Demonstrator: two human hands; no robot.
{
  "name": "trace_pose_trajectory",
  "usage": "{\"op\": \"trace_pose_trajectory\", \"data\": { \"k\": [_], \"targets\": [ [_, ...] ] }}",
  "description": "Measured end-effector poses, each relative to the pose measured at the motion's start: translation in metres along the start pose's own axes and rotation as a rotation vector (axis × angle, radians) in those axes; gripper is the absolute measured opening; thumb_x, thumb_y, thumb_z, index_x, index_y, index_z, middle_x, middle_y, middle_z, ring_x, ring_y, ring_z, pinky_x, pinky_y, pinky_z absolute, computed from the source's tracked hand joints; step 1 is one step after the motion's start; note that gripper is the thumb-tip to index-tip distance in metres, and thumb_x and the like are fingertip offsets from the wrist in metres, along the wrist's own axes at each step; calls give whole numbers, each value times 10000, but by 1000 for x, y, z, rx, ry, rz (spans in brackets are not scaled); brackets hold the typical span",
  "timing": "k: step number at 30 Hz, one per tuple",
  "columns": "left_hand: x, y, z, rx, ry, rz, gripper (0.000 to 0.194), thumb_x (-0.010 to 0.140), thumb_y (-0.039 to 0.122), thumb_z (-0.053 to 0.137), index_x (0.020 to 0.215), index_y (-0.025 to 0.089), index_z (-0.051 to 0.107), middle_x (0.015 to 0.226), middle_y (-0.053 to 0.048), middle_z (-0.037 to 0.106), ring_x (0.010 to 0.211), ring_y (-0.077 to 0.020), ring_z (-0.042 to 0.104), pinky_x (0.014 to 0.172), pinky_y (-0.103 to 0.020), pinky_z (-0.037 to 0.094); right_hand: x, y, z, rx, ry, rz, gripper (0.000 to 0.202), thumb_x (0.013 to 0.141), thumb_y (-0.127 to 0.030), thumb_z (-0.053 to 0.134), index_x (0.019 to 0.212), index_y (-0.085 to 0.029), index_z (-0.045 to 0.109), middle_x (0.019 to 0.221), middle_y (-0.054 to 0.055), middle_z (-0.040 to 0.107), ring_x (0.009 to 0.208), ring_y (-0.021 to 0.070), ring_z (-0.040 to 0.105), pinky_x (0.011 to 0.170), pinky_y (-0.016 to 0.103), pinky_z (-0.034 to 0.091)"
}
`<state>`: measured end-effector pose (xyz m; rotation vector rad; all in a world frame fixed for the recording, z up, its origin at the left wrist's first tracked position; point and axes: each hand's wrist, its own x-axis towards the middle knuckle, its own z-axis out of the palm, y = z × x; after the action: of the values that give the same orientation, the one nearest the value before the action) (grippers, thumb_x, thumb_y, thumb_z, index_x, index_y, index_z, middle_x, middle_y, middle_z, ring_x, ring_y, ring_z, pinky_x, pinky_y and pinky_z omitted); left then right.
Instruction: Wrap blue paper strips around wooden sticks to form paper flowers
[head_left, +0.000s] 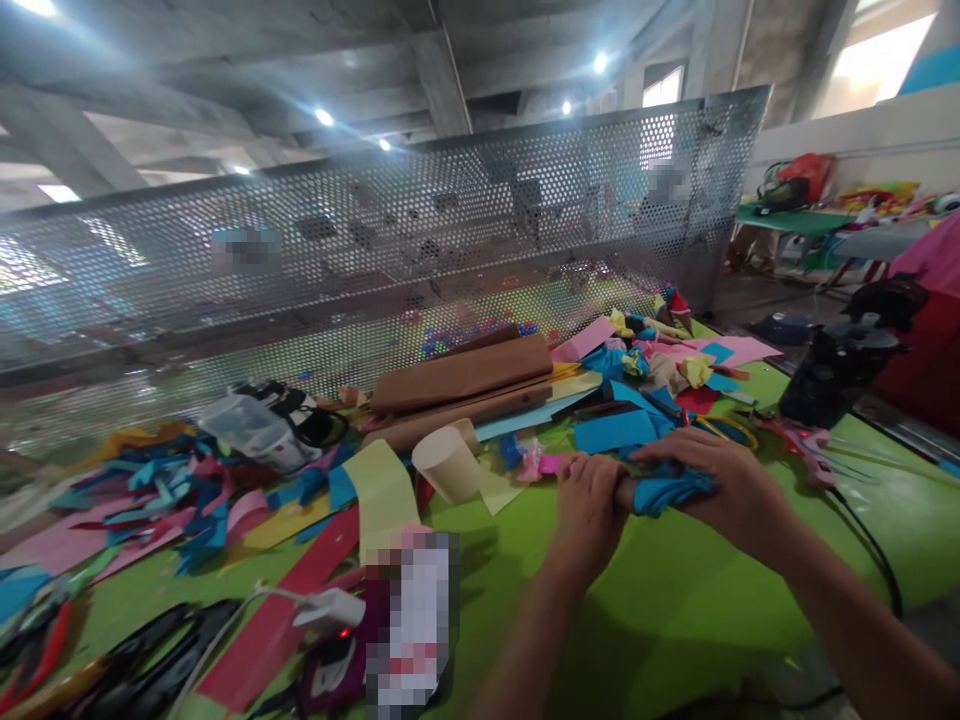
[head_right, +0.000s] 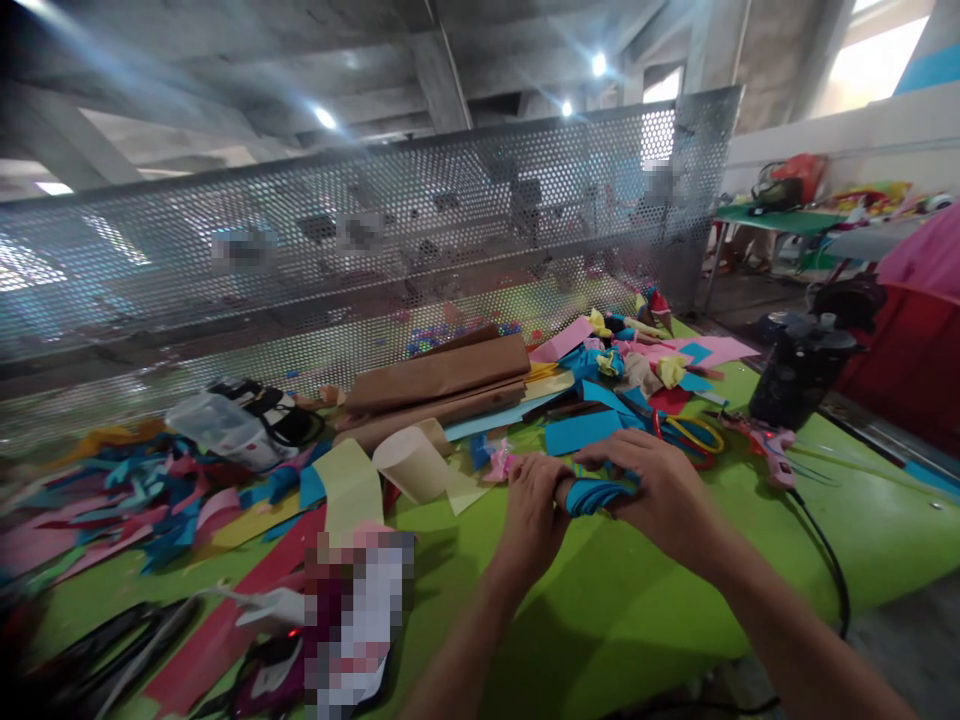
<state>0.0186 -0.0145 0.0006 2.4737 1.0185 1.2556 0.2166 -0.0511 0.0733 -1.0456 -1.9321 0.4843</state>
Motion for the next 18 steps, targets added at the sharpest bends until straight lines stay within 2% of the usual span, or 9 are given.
{"op": "trace_pose_trajectory", "data": {
  "k": [3, 5, 7, 12, 15, 18],
  "targets": [
    [1, -5, 3, -239, 3, -243, 99, 922, 225, 573, 1019, 208, 584, 995, -61, 655, 945, -227, 574, 910, -394, 407, 4, 7, -1, 192, -90, 202, 358, 894, -401, 685, 1212, -239, 717, 1074, 71, 758, 955, 252, 710, 809, 351, 568],
    [2, -8, 5, -452, 25, -400, 137, 935, 297, 586, 1038, 207, 589, 1027, -60, 651, 958, -214, 572, 881, -352, 432, 8, 11, 0, 215, -36, 275, 402, 893, -476, 677, 1213, -236, 715, 1102, 70, 752, 974, 251, 700, 817, 340, 564],
    [4, -11, 5, -641, 26, -496, 219, 932, 366, 606, 1078, 203, 586, 1045, -58, 648, 974, -203, 569, 886, -330, 446, 12, 17, 3, 195, 30, 295, 409, 885, -515, 674, 1173, -230, 730, 1115, 75, 748, 972, 250, 691, 815, 336, 553],
    [8, -8, 2, -948, -21, -533, 433, 891, 518, 652, 1189, 211, 588, 1175, -79, 641, 1158, -230, 540, 1035, -357, 414, 28, 28, 15, 178, 51, 253, 386, 861, -533, 685, 1076, -221, 755, 1078, 82, 750, 955, 257, 681, 797, 350, 524],
    [9, -5, -1, -986, -60, -548, 480, 887, 547, 649, 1231, 217, 588, 1197, -87, 637, 1203, -251, 525, 1061, -382, 401, 38, 33, 22, 214, 42, 207, 348, 824, -499, 732, 1039, -228, 763, 1086, 77, 745, 1014, 266, 670, 838, 352, 521],
    [9, -6, -1, -961, -103, -540, 514, 887, 560, 643, 1249, 199, 589, 1145, -93, 645, 1137, -254, 547, 1025, -388, 419, 41, 42, 28, 279, 64, 216, 320, 812, -489, 739, 977, -216, 759, 1043, 72, 742, 970, 250, 670, 835, 351, 525]
  ]
}}
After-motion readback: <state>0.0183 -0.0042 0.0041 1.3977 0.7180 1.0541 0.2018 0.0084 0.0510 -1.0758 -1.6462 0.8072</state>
